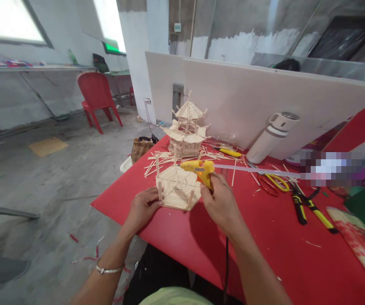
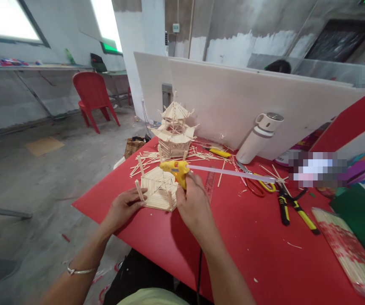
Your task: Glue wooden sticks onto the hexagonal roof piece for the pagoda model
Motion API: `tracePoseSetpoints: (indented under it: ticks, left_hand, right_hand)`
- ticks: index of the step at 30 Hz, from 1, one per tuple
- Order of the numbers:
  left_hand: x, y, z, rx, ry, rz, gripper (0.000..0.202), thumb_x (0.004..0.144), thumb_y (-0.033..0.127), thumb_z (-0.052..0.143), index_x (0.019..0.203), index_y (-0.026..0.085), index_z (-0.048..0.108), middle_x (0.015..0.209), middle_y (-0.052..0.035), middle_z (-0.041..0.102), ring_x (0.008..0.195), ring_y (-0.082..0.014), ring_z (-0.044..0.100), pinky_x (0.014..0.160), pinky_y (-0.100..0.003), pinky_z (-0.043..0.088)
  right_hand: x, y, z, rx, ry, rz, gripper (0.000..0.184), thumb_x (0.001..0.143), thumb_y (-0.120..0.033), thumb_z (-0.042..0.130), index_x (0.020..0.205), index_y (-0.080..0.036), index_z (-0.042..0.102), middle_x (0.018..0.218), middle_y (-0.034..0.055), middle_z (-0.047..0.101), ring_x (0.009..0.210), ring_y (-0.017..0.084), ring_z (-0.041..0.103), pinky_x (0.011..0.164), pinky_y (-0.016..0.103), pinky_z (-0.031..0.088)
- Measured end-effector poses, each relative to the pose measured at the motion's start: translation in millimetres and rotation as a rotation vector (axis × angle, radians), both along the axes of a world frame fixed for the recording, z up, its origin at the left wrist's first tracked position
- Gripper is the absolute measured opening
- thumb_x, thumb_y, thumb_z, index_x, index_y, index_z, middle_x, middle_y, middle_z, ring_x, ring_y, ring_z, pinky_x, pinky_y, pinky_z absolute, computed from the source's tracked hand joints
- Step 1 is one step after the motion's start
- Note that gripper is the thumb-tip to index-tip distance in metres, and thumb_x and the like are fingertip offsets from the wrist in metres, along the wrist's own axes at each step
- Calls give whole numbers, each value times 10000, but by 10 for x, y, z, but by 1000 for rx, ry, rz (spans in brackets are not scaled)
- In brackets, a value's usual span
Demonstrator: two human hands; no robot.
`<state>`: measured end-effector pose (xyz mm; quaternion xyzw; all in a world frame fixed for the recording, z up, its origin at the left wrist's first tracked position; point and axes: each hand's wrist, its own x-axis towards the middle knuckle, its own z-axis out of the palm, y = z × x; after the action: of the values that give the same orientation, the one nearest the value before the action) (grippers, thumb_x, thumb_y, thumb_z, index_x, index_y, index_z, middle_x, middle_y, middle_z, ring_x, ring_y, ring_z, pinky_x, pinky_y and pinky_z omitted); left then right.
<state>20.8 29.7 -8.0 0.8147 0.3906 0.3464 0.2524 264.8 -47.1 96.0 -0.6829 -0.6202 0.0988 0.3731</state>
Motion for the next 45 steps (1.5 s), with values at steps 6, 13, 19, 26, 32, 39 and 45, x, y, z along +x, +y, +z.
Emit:
tracePoseSetpoints:
  ticks: [6,13,19,26,32,39,45]
  left_hand:
    - [4,-19,64,-48,-4,-9,140,841,224,654,882,247,786,1157,-56,740,1071,-248,682,944,-370,527]
    - [3,48,51,-148,25,-25,130,831,263,653,867,274,777,1168,-43,735,1152,-265,642,1028,-460,459]
    - [6,43,66,-180,64,6,124,824,300,658,876,279,768,1209,-46,719,1173,-272,633,1149,-565,283]
    - [2,30,67,-160,45,-1,145,841,287,643,918,270,765,1184,-64,727,1180,-256,630,1144,-556,311]
    - [-15,44,46,-153,63,-12,164,842,262,638,942,285,767,1219,-54,714,1199,-248,621,1166,-562,272]
    - [13,154,93,-219,73,-77,165,843,265,631,938,294,762,1196,-46,726,1217,-246,610,1194,-581,162]
    - [9,240,94,-177,79,-151,136,842,248,642,897,283,762,1226,-51,712,1177,-235,630,1194,-573,166]
  right_hand:
    - [73,226,-19,6,-89,130,237,908,-234,467,1085,-195,620,1048,99,641,1031,262,585,943,416,431]
    - [48,353,-124,-52,-22,175,241,913,-250,510,1107,-158,618,1072,124,686,1008,255,627,882,363,462]
    - [0,454,-303,-68,-18,231,283,897,-225,517,1161,-159,595,1107,140,666,1007,254,616,869,352,454]
    - [-30,553,-369,-135,79,305,272,896,-246,519,1127,-125,597,1049,133,656,930,229,595,822,330,439]
    - [-22,593,-452,-170,115,340,257,886,-258,535,1095,-130,612,1031,118,661,926,224,586,803,314,421]
    - [-37,637,-491,-220,225,343,258,900,-347,541,1059,-163,626,975,66,693,837,196,616,731,272,419]
    - [-75,665,-566,-293,69,213,284,930,-431,524,1036,-183,611,910,74,712,807,201,636,676,259,395]
